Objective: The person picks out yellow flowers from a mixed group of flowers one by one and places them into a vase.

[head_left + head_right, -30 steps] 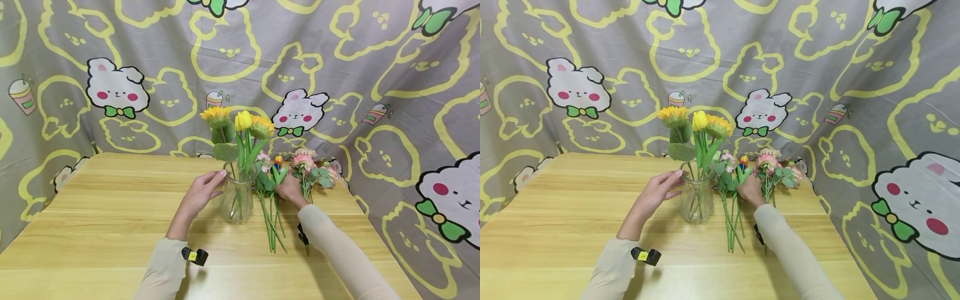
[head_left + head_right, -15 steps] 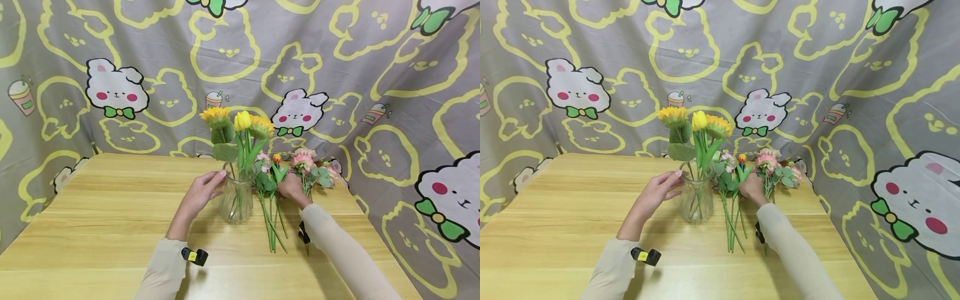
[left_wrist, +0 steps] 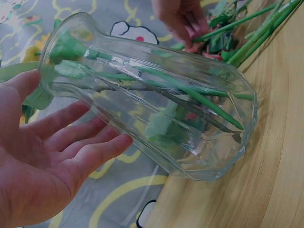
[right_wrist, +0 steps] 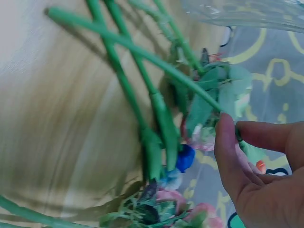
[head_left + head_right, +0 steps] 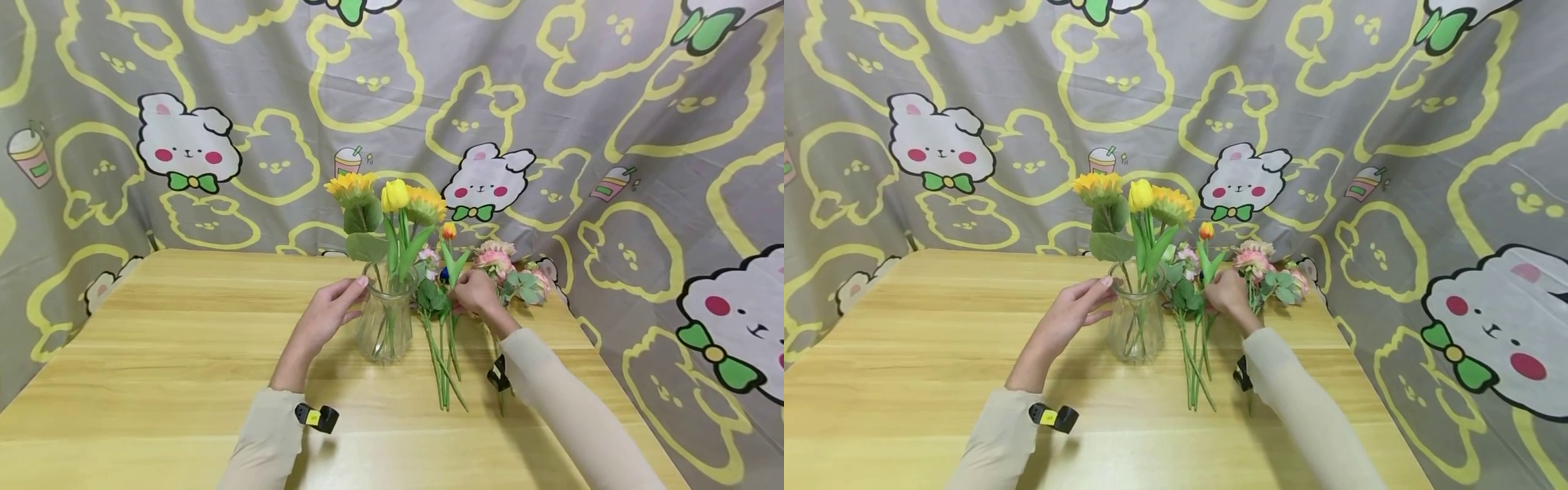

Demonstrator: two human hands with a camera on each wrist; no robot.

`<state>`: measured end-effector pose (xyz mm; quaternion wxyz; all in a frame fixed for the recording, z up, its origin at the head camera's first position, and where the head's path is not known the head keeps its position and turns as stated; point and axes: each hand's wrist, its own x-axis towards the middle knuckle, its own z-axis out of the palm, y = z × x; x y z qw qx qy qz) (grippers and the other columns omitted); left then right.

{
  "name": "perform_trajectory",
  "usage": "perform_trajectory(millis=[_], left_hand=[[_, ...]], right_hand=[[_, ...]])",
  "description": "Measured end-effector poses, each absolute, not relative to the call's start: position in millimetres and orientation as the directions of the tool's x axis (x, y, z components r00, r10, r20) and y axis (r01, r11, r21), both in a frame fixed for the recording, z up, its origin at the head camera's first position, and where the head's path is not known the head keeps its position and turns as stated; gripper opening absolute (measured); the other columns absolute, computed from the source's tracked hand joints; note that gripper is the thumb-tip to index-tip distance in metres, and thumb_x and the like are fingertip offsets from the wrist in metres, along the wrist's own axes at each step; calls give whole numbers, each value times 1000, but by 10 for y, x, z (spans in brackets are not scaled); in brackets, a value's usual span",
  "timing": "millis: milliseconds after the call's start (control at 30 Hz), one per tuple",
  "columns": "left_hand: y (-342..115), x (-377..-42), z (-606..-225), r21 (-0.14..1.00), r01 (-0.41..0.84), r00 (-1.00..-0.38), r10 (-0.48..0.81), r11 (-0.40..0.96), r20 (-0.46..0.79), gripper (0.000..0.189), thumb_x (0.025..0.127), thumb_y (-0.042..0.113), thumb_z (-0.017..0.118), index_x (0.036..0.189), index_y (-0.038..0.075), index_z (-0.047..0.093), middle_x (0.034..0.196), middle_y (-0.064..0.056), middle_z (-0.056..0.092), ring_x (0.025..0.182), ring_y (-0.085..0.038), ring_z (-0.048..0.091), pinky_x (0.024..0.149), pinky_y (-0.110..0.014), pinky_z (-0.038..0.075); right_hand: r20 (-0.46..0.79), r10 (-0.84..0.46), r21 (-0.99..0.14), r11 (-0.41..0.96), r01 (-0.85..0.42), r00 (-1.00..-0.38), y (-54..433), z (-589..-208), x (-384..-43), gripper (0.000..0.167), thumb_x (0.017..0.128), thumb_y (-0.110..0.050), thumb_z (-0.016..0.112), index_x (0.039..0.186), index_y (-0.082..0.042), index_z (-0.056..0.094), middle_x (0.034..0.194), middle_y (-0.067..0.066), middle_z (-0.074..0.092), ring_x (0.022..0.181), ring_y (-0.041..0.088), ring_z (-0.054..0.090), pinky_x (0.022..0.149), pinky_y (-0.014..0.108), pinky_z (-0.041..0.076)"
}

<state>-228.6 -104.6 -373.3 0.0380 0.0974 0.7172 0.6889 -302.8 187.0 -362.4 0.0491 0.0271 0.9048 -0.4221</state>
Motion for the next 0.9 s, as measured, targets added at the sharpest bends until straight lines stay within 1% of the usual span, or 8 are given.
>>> perform_trajectory(millis=[67, 133, 167, 267, 367, 533, 800, 900], left_hand=[[-1047, -2285, -3737, 996, 85, -979, 191, 31, 78, 63, 102, 52, 55, 140, 2, 58, 143, -19, 57, 137, -32, 53, 108, -42, 53], [-1044, -2283, -3738, 996, 85, -979, 188, 30, 78, 63, 102, 53, 56, 140, 3, 58, 143, -19, 57, 137, -32, 54, 108, -42, 53], [-1042, -2283, -3736, 996, 85, -979, 188, 28, 79, 63, 101, 53, 56, 140, 3, 58, 143, -18, 57, 137, -32, 54, 108, -42, 53], [-1038, -2284, -3742, 996, 87, -978, 192, 27, 80, 65, 101, 54, 56, 141, 3, 57, 145, -19, 56, 138, -32, 53, 108, -42, 53], [-1036, -2288, -3749, 996, 87, -978, 194, 29, 80, 65, 101, 54, 56, 142, 2, 56, 145, -19, 55, 138, -32, 52, 108, -42, 53], [-1032, -2299, -3747, 996, 88, -977, 195, 15, 83, 61, 102, 51, 56, 139, 2, 58, 144, -18, 56, 138, -32, 53, 109, -41, 53], [-1038, -2298, -3745, 996, 86, -977, 195, 0, 84, 58, 103, 49, 56, 137, 2, 60, 143, -18, 57, 137, -32, 53, 110, -43, 52], [-1039, -2296, -3746, 996, 89, -977, 194, 0, 88, 58, 103, 49, 56, 136, 2, 61, 143, -18, 57, 137, -32, 54, 109, -44, 52]], right_hand=[[-116, -1, -779, 621, 90, -993, 1868, -3584, -3012, 20, 93, -2, 66, 76, -4, 56, 83, 22, 73, 75, 36, 76, 69, 41, 67], [-116, -10, -797, 598, 87, -993, 1869, -3544, -2994, 9, 93, -2, 67, 87, 0, 61, 88, 25, 73, 75, 35, 76, 68, 38, 67], [-114, -12, -806, 585, 85, -993, 1871, -3526, -2986, 7, 93, -2, 66, 91, 2, 62, 91, 27, 73, 75, 34, 76, 67, 37, 67], [-105, -23, -833, 548, 75, -994, 1881, -3472, -2962, 11, 93, -1, 66, 98, 7, 62, 101, 32, 71, 74, 33, 75, 69, 38, 67], [-101, -29, -860, 506, 72, -995, 1889, -3415, -2939, 13, 94, 0, 66, 101, 8, 60, 102, 32, 69, 71, 30, 75, 72, 39, 67], [-113, -28, -899, 429, 90, -993, 1889, -3310, -2915, 15, 95, -1, 65, 105, 6, 56, 93, 22, 70, 65, 20, 71, 74, 39, 67], [-74, -24, -931, 361, 60, -997, 1879, -3157, -2878, 19, 94, -3, 67, 105, 4, 53, 91, 20, 70, 64, 18, 72, 74, 39, 67], [-59, -23, -945, 322, 49, -998, 1890, -3123, -2865, 18, 94, -3, 65, 104, 3, 51, 92, 18, 70, 65, 18, 72, 77, 40, 66]])
